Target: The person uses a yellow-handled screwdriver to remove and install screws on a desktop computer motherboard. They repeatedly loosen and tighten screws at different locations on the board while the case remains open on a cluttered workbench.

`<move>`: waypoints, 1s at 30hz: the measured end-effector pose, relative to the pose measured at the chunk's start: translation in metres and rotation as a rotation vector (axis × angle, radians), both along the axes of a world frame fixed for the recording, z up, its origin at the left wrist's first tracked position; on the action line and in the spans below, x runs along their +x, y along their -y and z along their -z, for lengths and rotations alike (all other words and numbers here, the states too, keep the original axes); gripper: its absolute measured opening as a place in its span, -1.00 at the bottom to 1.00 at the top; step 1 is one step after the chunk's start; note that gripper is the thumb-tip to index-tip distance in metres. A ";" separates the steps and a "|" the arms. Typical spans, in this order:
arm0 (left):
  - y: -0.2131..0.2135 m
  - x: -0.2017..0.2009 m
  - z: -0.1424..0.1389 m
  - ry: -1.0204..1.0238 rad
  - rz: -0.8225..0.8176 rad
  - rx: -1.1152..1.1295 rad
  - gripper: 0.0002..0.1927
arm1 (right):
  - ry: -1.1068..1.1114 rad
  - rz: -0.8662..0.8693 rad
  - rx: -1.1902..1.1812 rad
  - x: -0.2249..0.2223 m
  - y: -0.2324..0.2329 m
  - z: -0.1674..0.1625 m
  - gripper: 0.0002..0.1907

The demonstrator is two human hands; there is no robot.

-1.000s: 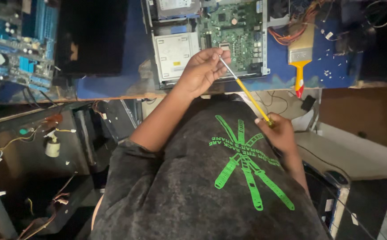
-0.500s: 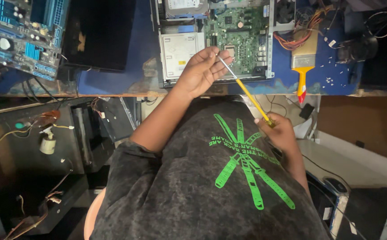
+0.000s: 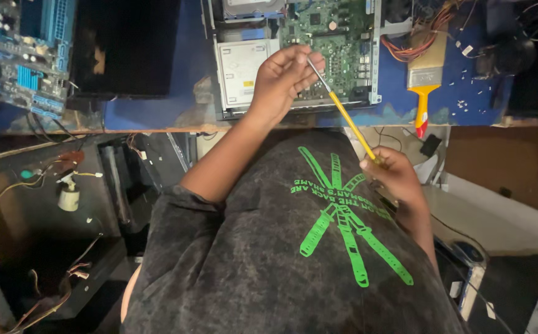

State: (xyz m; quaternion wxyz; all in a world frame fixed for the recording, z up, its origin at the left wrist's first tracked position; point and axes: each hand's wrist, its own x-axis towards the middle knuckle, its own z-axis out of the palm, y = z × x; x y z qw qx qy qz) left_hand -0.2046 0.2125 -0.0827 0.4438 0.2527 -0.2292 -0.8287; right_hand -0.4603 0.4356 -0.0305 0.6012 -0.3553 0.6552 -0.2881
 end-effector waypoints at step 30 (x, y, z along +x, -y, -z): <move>0.043 -0.044 0.068 -0.231 -0.130 0.368 -0.74 | -0.326 0.244 -0.714 0.022 0.048 -0.086 -0.80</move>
